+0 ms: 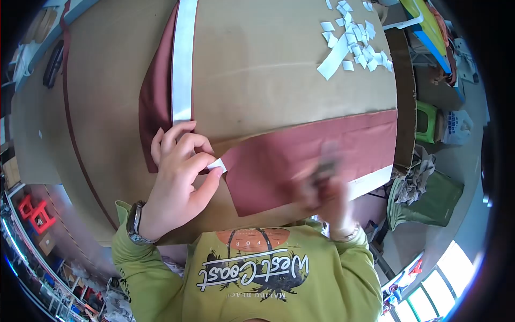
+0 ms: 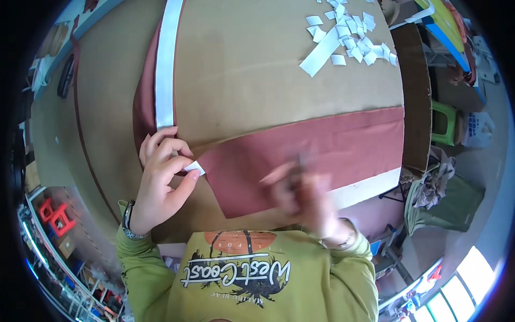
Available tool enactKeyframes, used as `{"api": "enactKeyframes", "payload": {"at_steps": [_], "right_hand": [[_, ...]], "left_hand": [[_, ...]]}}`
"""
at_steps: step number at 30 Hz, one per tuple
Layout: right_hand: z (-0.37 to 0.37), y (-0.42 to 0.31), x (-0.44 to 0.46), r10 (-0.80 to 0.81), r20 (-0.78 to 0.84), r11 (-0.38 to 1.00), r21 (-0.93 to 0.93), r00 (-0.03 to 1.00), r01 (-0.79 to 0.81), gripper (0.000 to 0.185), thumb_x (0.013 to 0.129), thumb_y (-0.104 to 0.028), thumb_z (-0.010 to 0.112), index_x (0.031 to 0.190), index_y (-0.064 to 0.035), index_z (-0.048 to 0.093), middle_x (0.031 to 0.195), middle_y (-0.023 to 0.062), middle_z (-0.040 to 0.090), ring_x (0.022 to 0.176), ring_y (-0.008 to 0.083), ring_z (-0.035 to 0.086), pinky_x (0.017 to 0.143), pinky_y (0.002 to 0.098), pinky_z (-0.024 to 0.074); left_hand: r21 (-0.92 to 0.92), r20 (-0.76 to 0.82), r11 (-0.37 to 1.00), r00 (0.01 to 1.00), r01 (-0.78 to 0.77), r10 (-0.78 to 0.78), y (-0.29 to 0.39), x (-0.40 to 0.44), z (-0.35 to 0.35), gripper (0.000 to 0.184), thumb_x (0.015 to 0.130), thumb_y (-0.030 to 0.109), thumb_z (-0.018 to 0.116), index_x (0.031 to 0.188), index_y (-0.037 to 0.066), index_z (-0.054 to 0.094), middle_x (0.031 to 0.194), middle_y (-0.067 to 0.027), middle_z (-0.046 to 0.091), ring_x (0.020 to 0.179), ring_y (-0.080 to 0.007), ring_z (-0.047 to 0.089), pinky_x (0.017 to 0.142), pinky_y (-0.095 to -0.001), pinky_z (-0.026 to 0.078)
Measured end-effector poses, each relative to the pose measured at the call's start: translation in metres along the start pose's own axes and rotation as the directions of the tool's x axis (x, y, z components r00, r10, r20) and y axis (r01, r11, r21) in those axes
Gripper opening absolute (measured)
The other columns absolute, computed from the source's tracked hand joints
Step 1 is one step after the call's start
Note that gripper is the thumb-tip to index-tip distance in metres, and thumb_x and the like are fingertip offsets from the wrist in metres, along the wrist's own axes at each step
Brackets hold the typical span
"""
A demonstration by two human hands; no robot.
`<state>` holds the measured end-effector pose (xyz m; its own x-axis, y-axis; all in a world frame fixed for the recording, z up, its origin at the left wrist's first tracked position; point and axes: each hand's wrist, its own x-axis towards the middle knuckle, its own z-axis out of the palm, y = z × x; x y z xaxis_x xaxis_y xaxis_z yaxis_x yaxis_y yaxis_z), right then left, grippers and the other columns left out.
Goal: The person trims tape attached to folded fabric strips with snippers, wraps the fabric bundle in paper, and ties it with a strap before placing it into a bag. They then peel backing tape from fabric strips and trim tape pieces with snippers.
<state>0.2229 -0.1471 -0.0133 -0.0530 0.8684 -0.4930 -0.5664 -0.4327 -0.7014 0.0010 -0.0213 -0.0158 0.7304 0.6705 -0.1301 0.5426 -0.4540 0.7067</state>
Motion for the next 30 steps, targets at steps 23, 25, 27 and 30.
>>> {"api": "enactKeyframes", "payload": {"at_steps": [23,25,27,30], "right_hand": [[0.054,0.064,0.02,0.098,0.209,0.977,0.164,0.973,-0.133,0.03,0.097,-0.025,0.032,0.104,0.0001,0.046,0.063,-0.0008,0.036,0.052,0.0069,0.027,0.047,0.0169,0.0269],[0.052,0.065,0.022,0.092,0.209,0.979,0.159,0.973,-0.127,0.029,0.096,-0.024,0.032,0.103,0.0001,0.047,0.063,-0.0009,0.036,0.052,0.0068,0.027,0.046,0.0168,0.0266],[0.053,0.065,0.022,0.094,0.212,0.979,0.156,0.973,-0.128,0.029,0.096,-0.024,0.033,0.102,0.0001,0.047,0.062,-0.0009,0.035,0.052,0.0068,0.027,0.046,0.0167,0.0264],[0.053,0.065,0.022,0.096,0.201,0.979,0.158,0.975,-0.129,0.028,0.096,-0.024,0.034,0.101,0.0,0.047,0.062,-0.001,0.035,0.052,0.0068,0.027,0.046,0.0166,0.026]], "left_hand": [[-0.191,-0.057,0.975,0.993,-0.111,0.102,-0.003,0.0,0.006,0.003,0.069,0.006,0.057,0.071,0.005,0.056,0.134,-0.0152,0.031,0.127,-0.041,0.01,0.1,-0.0483,0.012],[-0.203,-0.061,0.973,0.993,-0.112,0.101,-0.004,0.0,0.008,0.003,0.068,0.006,0.057,0.071,0.005,0.056,0.134,-0.0151,0.031,0.127,-0.041,0.01,0.1,-0.0486,0.012],[-0.209,-0.063,0.972,0.993,-0.108,0.097,-0.004,-0.001,0.007,0.003,0.068,0.006,0.057,0.071,0.005,0.056,0.134,-0.015,0.031,0.127,-0.0409,0.01,0.099,-0.0487,0.011],[-0.211,-0.073,0.972,0.993,-0.105,0.091,-0.003,-0.002,0.007,0.003,0.068,0.006,0.057,0.071,0.005,0.056,0.134,-0.0148,0.032,0.127,-0.0407,0.011,0.099,-0.0487,0.012]]}}
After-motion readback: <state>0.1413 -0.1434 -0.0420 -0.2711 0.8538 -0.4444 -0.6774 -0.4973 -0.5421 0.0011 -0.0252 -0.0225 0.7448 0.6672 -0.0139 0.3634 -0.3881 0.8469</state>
